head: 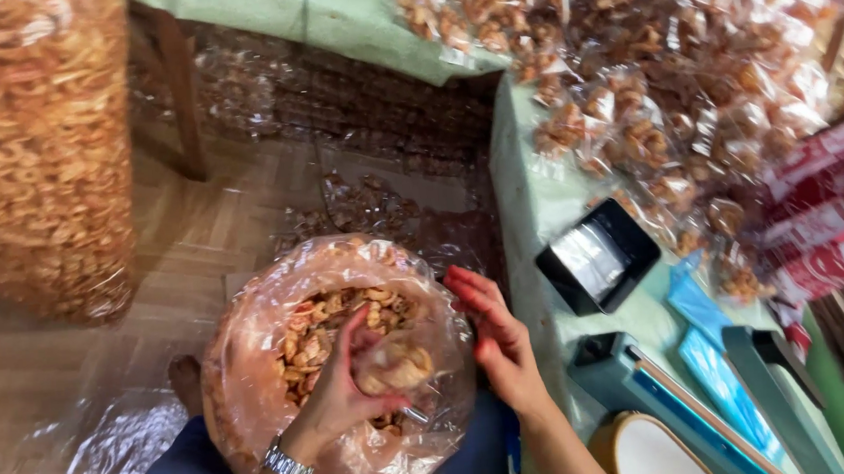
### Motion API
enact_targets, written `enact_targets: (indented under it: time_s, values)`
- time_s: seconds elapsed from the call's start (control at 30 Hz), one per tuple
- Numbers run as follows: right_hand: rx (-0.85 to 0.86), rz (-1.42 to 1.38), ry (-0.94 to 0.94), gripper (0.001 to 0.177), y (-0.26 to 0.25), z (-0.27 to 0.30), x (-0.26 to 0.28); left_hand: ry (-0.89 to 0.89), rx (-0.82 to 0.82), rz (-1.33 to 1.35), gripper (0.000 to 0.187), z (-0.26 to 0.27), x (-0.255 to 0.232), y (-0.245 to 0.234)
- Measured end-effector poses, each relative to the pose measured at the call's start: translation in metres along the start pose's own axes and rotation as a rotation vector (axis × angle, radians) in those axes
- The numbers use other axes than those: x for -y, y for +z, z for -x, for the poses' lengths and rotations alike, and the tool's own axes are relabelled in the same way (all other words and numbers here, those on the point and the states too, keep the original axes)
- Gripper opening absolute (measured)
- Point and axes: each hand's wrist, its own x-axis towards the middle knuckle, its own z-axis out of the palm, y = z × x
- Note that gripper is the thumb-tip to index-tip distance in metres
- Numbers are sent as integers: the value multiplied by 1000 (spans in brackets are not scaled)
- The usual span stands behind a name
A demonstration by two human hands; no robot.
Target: Manually filling small plastic bags with fried snacks using a scoop and sealing them with a heat sealer.
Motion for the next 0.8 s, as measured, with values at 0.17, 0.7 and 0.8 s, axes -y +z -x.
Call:
enact_targets:
  time_s: [0.17,0.7,0.8]
  values:
    - [-31,-213,222,115,-25,71,11,100,759,612,142,-10,-32,83]
    - [-788,585,119,119,-148,237,17,292,745,-39,81,15,-64,309]
    - [-784,277,232,100,-142,243,5,278,625,-38,75,25,-58,322]
